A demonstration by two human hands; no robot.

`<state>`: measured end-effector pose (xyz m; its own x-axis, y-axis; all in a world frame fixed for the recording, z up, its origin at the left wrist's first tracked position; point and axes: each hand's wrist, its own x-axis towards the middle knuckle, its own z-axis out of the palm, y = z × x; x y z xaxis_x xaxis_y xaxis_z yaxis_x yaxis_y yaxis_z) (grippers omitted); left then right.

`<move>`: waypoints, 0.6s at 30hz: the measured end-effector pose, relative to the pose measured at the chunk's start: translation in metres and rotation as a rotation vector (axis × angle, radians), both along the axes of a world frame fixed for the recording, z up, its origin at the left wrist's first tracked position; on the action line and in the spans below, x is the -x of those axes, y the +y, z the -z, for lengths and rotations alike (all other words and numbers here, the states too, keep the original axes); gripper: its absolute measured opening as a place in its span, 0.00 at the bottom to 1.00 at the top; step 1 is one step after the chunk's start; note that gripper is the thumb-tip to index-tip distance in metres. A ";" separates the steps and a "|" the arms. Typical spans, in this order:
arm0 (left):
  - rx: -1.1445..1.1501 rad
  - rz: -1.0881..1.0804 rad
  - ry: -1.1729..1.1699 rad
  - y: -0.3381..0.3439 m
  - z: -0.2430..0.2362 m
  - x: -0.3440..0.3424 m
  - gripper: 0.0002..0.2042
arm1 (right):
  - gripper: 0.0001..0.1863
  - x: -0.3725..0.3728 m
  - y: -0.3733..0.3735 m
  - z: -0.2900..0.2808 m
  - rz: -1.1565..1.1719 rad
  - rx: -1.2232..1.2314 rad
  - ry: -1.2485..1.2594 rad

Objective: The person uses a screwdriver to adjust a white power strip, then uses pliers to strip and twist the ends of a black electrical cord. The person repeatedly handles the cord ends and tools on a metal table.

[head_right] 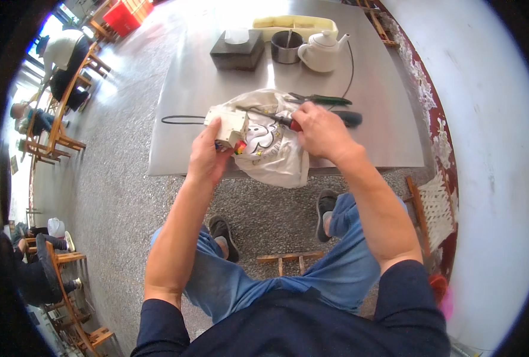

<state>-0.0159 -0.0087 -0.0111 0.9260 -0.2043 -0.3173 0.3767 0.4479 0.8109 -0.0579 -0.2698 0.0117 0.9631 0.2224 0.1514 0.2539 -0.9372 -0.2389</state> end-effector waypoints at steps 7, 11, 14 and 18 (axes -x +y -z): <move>-0.083 -0.051 -0.005 0.012 -0.002 -0.001 0.21 | 0.13 0.012 -0.031 -0.002 0.078 -0.007 0.024; -0.096 -0.086 -0.006 0.020 0.004 -0.005 0.19 | 0.12 0.011 -0.036 0.001 0.100 -0.028 -0.028; -0.096 -0.073 -0.012 0.021 0.004 -0.004 0.18 | 0.12 0.009 -0.039 0.007 0.144 -0.005 -0.076; -0.100 -0.088 -0.027 0.023 0.003 -0.002 0.18 | 0.10 0.002 -0.040 0.014 0.220 0.016 -0.131</move>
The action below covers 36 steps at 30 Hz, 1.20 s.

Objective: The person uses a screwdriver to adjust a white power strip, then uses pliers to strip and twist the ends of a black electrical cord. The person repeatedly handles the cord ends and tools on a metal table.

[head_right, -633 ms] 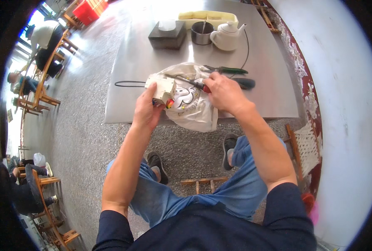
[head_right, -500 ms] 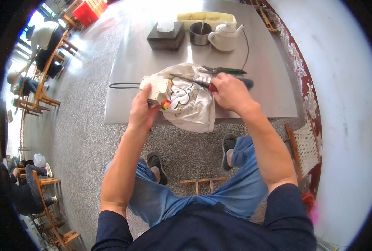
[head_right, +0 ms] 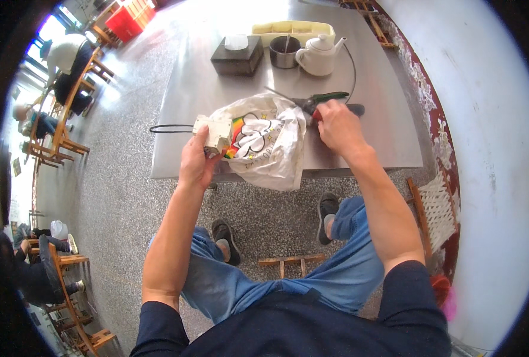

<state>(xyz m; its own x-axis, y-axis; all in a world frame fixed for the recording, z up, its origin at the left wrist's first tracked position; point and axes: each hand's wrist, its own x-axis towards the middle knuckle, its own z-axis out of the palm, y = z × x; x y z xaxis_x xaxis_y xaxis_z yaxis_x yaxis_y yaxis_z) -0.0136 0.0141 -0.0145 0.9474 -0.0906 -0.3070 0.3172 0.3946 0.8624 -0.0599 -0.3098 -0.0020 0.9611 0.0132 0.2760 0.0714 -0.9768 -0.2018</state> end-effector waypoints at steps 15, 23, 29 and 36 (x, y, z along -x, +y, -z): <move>-0.068 -0.049 -0.065 0.012 0.005 0.005 0.18 | 0.13 -0.008 -0.021 0.002 0.064 -0.062 -0.163; -0.146 -0.171 -0.157 0.016 -0.006 -0.010 0.21 | 0.30 0.000 0.042 -0.008 0.082 -0.204 0.226; -0.084 -0.058 -0.127 0.005 0.002 -0.016 0.22 | 0.37 -0.010 0.056 -0.007 0.024 0.036 0.251; -0.156 -0.026 -0.110 0.011 0.010 -0.019 0.20 | 0.40 -0.018 0.041 0.015 -0.005 -0.180 0.197</move>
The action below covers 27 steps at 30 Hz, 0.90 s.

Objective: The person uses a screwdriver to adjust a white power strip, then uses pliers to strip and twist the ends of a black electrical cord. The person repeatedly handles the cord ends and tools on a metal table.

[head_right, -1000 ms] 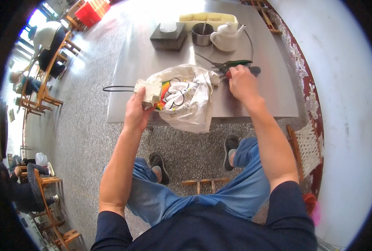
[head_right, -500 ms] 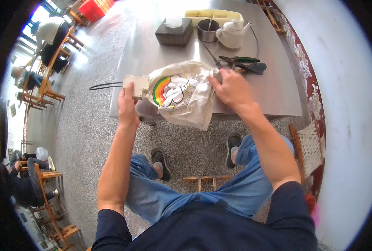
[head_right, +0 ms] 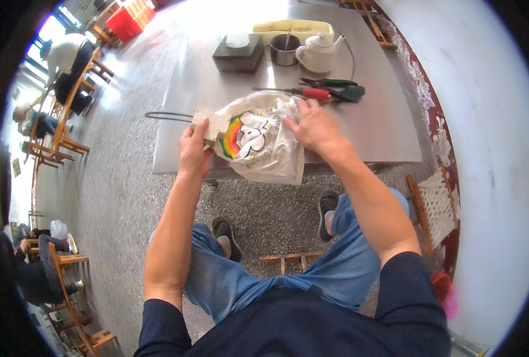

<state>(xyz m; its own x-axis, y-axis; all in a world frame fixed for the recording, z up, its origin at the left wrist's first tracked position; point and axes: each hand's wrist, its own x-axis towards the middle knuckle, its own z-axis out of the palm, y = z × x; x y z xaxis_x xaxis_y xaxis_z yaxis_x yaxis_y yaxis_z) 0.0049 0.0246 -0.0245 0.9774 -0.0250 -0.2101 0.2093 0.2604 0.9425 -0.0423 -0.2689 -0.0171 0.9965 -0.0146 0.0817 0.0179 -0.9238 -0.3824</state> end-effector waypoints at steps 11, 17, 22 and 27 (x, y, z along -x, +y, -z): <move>0.087 -0.070 0.001 0.042 -0.036 0.062 0.21 | 0.25 0.004 0.025 0.003 -0.029 -0.276 0.146; 0.158 -0.111 -0.033 0.052 -0.041 0.065 0.24 | 0.33 -0.008 0.001 0.011 -0.117 -0.366 0.031; 0.173 -0.167 -0.030 0.069 -0.045 0.078 0.26 | 0.40 -0.008 -0.003 -0.026 -0.019 -0.219 0.229; 0.167 -0.241 0.025 0.082 -0.040 0.093 0.26 | 0.35 -0.018 -0.019 0.035 -0.063 -0.059 -0.153</move>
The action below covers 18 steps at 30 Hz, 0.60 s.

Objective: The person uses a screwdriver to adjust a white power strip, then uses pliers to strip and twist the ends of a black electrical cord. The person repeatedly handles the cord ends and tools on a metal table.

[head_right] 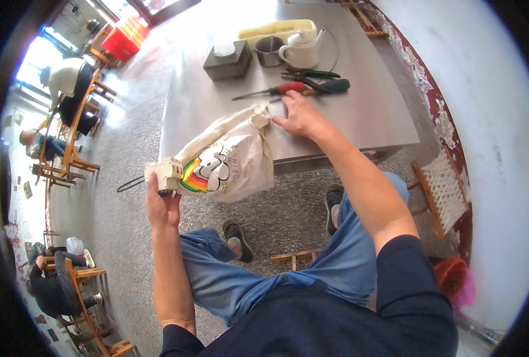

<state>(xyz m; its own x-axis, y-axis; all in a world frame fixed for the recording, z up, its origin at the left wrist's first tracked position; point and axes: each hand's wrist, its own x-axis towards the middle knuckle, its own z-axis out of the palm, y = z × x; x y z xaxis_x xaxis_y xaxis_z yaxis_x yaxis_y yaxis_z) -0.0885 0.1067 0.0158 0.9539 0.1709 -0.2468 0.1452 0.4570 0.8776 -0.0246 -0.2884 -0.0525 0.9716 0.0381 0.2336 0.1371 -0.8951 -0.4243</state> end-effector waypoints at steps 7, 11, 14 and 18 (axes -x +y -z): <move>0.034 -0.060 0.007 0.020 0.007 0.021 0.26 | 0.45 0.019 0.063 -0.043 0.036 -0.187 0.286; 0.043 0.015 0.025 0.012 0.008 0.017 0.28 | 0.42 0.046 0.122 -0.034 0.045 -0.359 0.216; 0.019 0.077 0.018 -0.015 -0.001 0.011 0.27 | 0.34 0.034 0.129 -0.018 0.031 -0.658 0.377; 0.022 0.286 -0.073 -0.050 -0.011 0.014 0.25 | 0.19 0.060 0.139 -0.053 -0.029 -1.166 0.674</move>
<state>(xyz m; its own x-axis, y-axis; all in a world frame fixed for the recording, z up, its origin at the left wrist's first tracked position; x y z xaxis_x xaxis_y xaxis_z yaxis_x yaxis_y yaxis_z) -0.1023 0.0569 0.0264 0.9779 -0.1117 -0.1767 0.2078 0.4256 0.8807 -0.0846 -0.1490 0.0001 0.9113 0.1690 -0.3756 -0.3858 0.0309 -0.9221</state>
